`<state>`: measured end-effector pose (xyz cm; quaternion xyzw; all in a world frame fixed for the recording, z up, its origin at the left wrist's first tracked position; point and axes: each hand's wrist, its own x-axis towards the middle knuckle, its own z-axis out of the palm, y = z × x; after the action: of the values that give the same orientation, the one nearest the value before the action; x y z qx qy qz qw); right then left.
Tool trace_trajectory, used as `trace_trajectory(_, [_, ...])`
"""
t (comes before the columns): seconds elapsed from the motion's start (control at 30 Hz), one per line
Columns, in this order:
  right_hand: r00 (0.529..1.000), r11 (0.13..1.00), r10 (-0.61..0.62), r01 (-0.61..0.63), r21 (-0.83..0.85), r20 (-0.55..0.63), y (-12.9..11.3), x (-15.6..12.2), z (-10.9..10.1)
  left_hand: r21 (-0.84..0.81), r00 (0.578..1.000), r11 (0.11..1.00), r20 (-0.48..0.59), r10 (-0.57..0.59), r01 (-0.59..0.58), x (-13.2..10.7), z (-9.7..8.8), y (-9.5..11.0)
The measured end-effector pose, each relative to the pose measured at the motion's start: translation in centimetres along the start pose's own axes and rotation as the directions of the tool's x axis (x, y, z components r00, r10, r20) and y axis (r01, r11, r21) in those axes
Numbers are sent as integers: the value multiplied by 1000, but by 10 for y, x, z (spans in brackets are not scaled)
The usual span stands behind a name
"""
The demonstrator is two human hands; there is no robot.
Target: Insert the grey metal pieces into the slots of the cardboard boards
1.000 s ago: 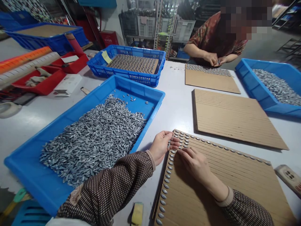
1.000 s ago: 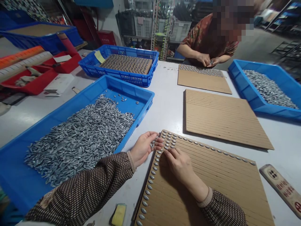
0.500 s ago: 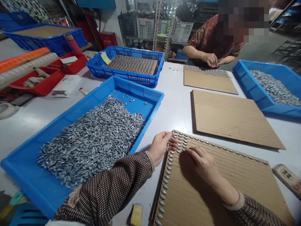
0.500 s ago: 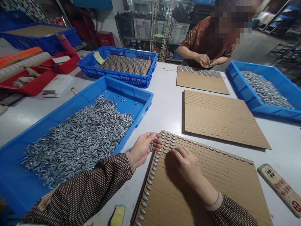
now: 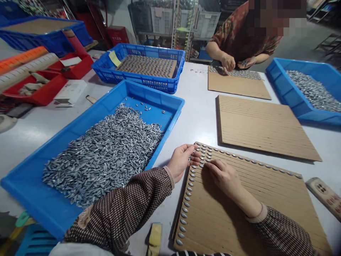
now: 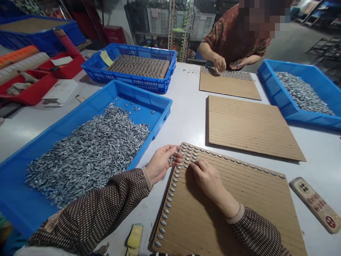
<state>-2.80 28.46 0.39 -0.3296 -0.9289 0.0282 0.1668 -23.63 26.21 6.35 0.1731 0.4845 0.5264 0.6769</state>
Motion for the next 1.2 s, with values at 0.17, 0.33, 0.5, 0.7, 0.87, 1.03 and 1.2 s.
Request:
trace_trajectory(0.17, [1000,1000,-11,11,5,4,1,-1,0,-20,999,999,19,-35,36,-2,1,-2])
trace_trajectory(0.33, [998,990,56,-51,134,-35,-5,4,-8,10,997,999,53,-54,53,-3,0,-8])
trace_trajectory(0.5, [960,845,262,-180,503,-96,-20,20,-29,56,993,998,105,-47,41,-2,-1,-14])
trace_trajectory(0.7, [930,574,358,-293,765,88,-27,42,-40,120,991,993,136,-16,0,-2,-1,-18])
trace_trajectory(0.87, [932,273,204,-347,897,299,-20,48,-48,138,979,990,201,-34,6,-4,-1,-15])
trace_trajectory(1.03, [923,265,174,-380,887,343,-16,43,-53,190,971,981,226,-72,28,-6,-1,-16])
trace_trajectory(1.2, [944,416,226,-318,852,242,-18,27,-48,224,971,974,224,-88,36,-5,2,-18])
